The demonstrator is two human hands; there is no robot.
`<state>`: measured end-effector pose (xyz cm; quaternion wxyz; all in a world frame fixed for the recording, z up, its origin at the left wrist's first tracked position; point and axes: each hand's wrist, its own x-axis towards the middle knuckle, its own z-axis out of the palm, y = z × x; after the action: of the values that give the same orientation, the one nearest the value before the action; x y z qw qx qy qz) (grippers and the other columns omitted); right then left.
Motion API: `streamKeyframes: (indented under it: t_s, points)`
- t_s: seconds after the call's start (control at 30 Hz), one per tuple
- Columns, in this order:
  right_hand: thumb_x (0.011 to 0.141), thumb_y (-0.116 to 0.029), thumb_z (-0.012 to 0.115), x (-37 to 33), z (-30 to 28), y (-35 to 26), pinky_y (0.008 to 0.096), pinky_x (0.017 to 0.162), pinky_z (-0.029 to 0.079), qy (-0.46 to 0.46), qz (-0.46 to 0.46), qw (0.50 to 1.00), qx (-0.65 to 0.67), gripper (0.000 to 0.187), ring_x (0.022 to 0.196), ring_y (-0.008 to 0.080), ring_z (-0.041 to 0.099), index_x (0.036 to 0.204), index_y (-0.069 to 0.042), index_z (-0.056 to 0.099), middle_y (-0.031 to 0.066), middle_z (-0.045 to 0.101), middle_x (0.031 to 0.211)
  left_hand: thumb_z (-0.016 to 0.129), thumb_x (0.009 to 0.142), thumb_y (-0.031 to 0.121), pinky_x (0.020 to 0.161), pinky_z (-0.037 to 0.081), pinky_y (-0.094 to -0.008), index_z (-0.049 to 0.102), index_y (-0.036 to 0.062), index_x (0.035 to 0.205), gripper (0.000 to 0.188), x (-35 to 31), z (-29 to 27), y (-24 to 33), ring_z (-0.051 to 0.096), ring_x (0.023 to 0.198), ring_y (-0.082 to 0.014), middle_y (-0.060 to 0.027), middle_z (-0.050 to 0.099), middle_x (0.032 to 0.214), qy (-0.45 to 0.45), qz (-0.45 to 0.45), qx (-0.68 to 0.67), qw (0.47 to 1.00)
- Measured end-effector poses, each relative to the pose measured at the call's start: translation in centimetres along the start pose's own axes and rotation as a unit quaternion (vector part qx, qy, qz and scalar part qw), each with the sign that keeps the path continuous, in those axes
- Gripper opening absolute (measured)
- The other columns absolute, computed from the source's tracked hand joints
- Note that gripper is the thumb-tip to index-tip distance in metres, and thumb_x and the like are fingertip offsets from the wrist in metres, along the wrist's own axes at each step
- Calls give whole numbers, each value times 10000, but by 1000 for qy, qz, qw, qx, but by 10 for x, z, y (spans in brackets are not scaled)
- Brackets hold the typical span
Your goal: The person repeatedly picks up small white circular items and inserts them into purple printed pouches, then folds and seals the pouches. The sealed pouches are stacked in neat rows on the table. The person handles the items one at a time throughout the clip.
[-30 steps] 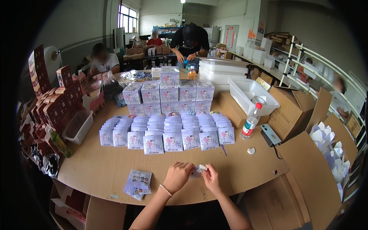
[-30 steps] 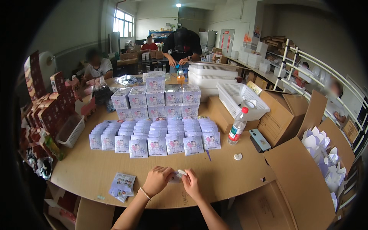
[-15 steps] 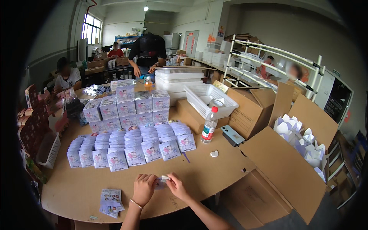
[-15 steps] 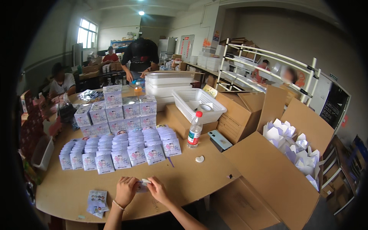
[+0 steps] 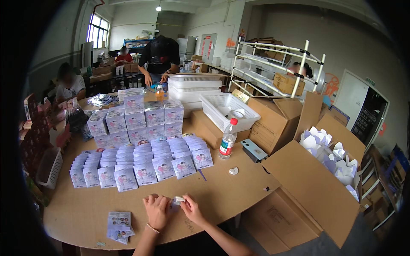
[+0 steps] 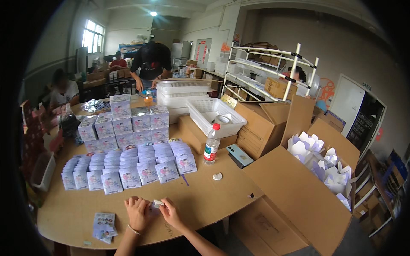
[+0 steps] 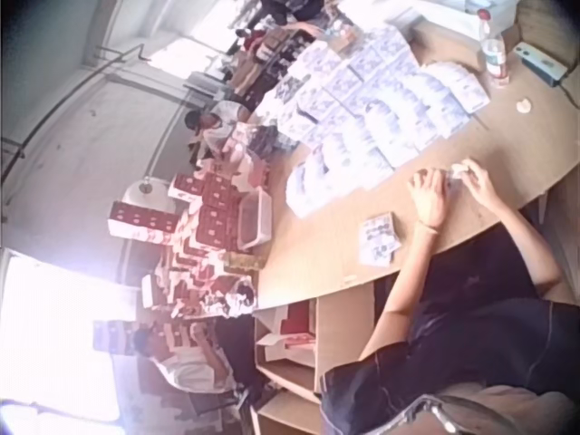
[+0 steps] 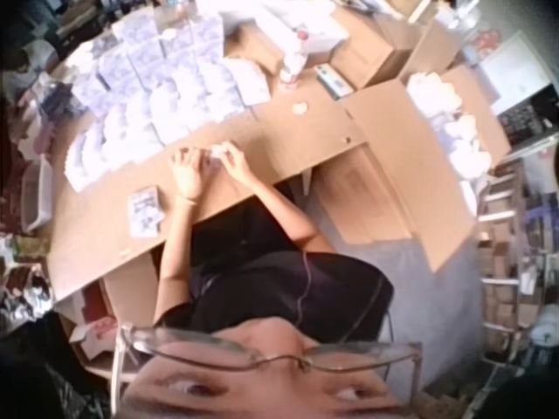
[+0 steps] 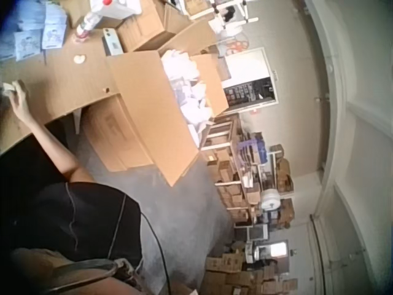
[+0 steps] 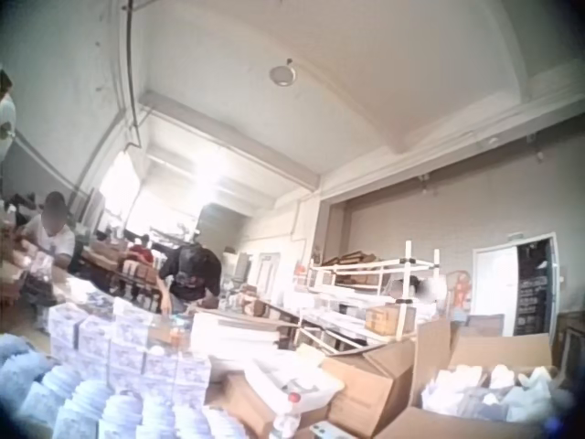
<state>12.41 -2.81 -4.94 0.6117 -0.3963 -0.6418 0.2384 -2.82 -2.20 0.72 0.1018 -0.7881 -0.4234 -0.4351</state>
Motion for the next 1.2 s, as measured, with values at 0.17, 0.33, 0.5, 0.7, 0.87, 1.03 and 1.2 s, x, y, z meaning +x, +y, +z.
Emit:
streamKeyframes:
  t_s: [0.17, 0.33, 0.5, 0.7, 0.87, 1.03, 1.2]
  points:
    - [902, -11, 560, 5, -2, -2, 189, 539, 330, 37, 54, 996, 53, 81, 605, 32, 387, 980, -13, 537, -17, 480, 717, 634, 800, 167, 785, 342, -398, 617, 129, 918, 125, -1, 3, -5, 504, 891, -232, -20, 573, 872, -39, 22, -5, 999]
    - [914, -33, 565, 15, -6, -3, 156, 578, 348, 64, 118, 978, 158, 123, 656, -10, 427, 1036, -19, 559, -49, 558, 783, 614, 801, 492, 966, 317, -454, 467, 99, 1318, 665, -2, -13, -3, 454, 1141, -303, -114, 516, 1189, -131, 10, 36, 991]
    - [929, -66, 559, -6, -32, 17, 192, 714, 429, 37, 173, 972, 157, 151, 815, 22, 538, 1073, -20, 563, -21, 615, 915, 567, 751, 677, 1117, 186, -515, 396, 100, 1401, 886, -21, -9, -14, 332, 1335, -328, -151, 428, 1378, -286, 50, 0, 957]
    - [935, -39, 556, -9, -43, -5, 210, 791, 451, -13, 198, 966, 168, 90, 862, 59, 571, 1013, 6, 556, 11, 606, 921, 624, 838, 419, 1035, 392, -417, 535, 79, 1282, 567, -41, -11, -24, 470, 1252, -301, -133, 520, 1317, -248, 125, -56, 959]
    - [921, -15, 566, 1, -38, -17, 210, 779, 455, -38, 177, 968, 174, 90, 858, 59, 570, 1003, 20, 556, 19, 605, 910, 667, 823, 200, 633, 546, -307, 669, 55, 960, 199, -2, -33, -25, 679, 766, -223, -59, 695, 906, -190, 112, -95, 971]
    - [904, 10, 572, 27, -23, -33, 204, 756, 451, -67, 140, 981, 117, 93, 831, 48, 561, 995, 27, 564, 11, 594, 889, 688, 798, 198, 532, 501, -306, 679, 105, 872, 119, 25, -25, -38, 650, 638, -216, -40, 678, 744, -157, 59, -172, 971]
    - [899, 19, 572, 35, -17, -22, 201, 737, 451, -92, 141, 980, 108, 103, 816, 48, 557, 1001, 30, 568, 3, 584, 874, 708, 763, 271, 634, 499, -321, 678, 128, 859, 174, 24, -19, -42, 652, 712, -192, -8, 679, 771, -108, 87, -78, 987]
